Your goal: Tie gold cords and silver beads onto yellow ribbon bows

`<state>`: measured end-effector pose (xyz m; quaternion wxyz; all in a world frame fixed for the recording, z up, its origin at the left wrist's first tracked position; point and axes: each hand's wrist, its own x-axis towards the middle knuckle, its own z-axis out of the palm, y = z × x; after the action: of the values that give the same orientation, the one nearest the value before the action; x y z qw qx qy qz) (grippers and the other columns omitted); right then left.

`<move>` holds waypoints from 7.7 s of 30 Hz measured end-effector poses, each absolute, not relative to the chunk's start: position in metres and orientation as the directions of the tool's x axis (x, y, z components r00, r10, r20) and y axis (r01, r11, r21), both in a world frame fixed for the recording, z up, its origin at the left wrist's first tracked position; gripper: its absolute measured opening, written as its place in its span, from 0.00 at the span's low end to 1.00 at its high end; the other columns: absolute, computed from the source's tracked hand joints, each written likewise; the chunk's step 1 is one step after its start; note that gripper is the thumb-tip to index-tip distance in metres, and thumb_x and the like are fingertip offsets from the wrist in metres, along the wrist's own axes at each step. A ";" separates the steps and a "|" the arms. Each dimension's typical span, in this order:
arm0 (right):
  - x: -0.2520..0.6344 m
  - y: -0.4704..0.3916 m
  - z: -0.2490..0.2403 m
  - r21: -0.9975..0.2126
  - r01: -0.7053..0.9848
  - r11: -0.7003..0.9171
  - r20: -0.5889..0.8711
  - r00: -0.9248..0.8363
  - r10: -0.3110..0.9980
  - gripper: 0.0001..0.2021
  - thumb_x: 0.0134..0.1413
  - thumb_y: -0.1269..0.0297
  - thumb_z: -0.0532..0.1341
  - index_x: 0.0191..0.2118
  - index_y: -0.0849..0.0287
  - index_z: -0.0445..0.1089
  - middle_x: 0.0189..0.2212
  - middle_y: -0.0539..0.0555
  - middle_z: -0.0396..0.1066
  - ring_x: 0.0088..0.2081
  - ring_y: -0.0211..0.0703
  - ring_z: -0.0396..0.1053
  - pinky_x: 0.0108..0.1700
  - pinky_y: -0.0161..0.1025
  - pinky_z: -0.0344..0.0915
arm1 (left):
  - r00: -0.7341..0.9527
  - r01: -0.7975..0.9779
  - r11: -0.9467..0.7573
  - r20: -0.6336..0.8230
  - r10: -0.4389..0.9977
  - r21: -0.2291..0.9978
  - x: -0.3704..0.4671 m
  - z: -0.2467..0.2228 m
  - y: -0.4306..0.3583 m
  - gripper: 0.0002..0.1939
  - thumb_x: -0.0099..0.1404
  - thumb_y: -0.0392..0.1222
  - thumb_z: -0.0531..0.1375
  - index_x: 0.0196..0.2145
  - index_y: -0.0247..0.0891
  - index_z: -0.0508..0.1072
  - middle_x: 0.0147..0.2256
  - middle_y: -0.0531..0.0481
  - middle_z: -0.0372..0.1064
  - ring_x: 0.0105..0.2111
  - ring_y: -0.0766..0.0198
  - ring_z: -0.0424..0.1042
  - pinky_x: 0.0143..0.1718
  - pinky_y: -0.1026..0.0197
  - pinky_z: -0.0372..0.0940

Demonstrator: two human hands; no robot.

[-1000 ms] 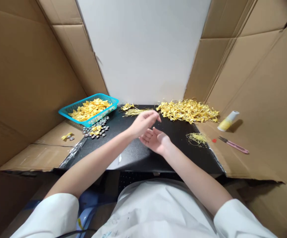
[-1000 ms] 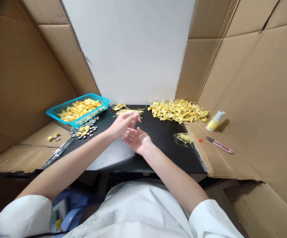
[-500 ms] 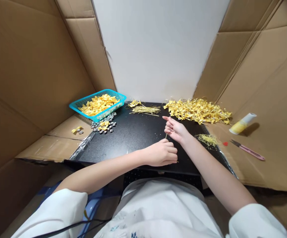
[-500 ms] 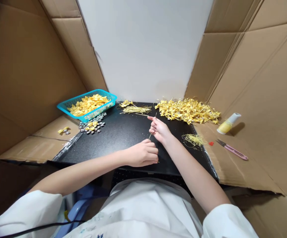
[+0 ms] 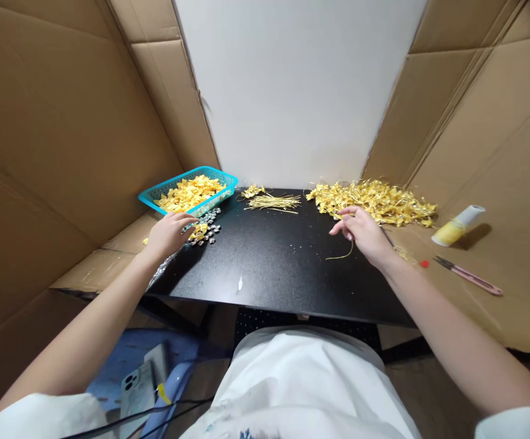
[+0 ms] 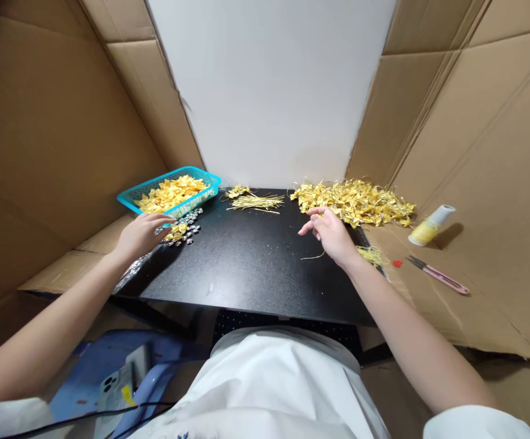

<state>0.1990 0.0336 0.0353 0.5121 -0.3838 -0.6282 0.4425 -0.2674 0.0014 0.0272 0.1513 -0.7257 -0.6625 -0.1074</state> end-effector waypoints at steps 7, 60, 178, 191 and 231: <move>0.186 0.032 0.011 -0.969 0.021 0.247 0.238 -0.209 0.949 0.18 0.50 0.47 0.61 0.31 0.56 0.60 0.23 0.52 0.75 0.20 0.33 0.54 0.24 0.34 0.52 | -0.047 0.970 0.054 0.035 0.998 -0.238 -0.243 0.046 0.033 0.13 0.58 0.41 0.61 0.41 0.44 0.79 0.40 0.46 0.77 0.42 0.52 0.74 0.41 0.61 0.64; 0.177 0.012 -0.019 -0.710 0.351 0.611 0.503 -0.355 0.788 0.09 0.60 0.63 0.53 0.29 0.55 0.63 0.22 0.48 0.68 0.24 0.38 0.67 0.33 0.35 0.62 | 0.466 -0.492 0.270 -0.012 0.885 0.827 -0.005 -0.014 0.031 0.18 0.44 0.28 0.71 0.36 0.37 0.80 0.34 0.49 0.77 0.30 0.70 0.72 0.32 0.69 0.64; 0.172 0.014 -0.027 -0.806 0.156 0.571 0.497 -0.346 0.796 0.09 0.60 0.59 0.55 0.33 0.56 0.67 0.20 0.46 0.66 0.22 0.34 0.63 0.29 0.33 0.61 | 0.487 -0.547 0.303 0.002 0.873 0.781 -0.010 -0.010 0.027 0.18 0.42 0.27 0.72 0.34 0.34 0.80 0.31 0.47 0.77 0.28 0.72 0.72 0.30 0.70 0.63; 0.171 0.014 -0.026 -0.804 0.173 0.569 0.494 -0.336 0.802 0.09 0.60 0.59 0.55 0.32 0.56 0.67 0.20 0.46 0.65 0.22 0.34 0.63 0.29 0.33 0.60 | 0.488 -0.542 0.307 -0.004 0.873 0.783 -0.011 -0.013 0.029 0.17 0.44 0.26 0.71 0.34 0.35 0.80 0.33 0.47 0.77 0.28 0.71 0.71 0.30 0.69 0.63; 0.172 0.015 -0.028 -0.783 0.128 0.609 0.540 -0.347 0.767 0.11 0.61 0.58 0.56 0.37 0.56 0.72 0.20 0.46 0.65 0.23 0.34 0.63 0.30 0.33 0.60 | 0.506 -0.526 0.317 -0.009 0.863 0.789 -0.008 -0.015 0.027 0.18 0.42 0.29 0.73 0.34 0.34 0.80 0.30 0.47 0.76 0.27 0.72 0.70 0.26 0.71 0.60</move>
<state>0.1718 0.0147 -0.0278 0.4880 -0.2970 -0.7527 0.3273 -0.0079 0.0275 -0.0147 -0.7804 -0.3793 -0.2220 -0.4448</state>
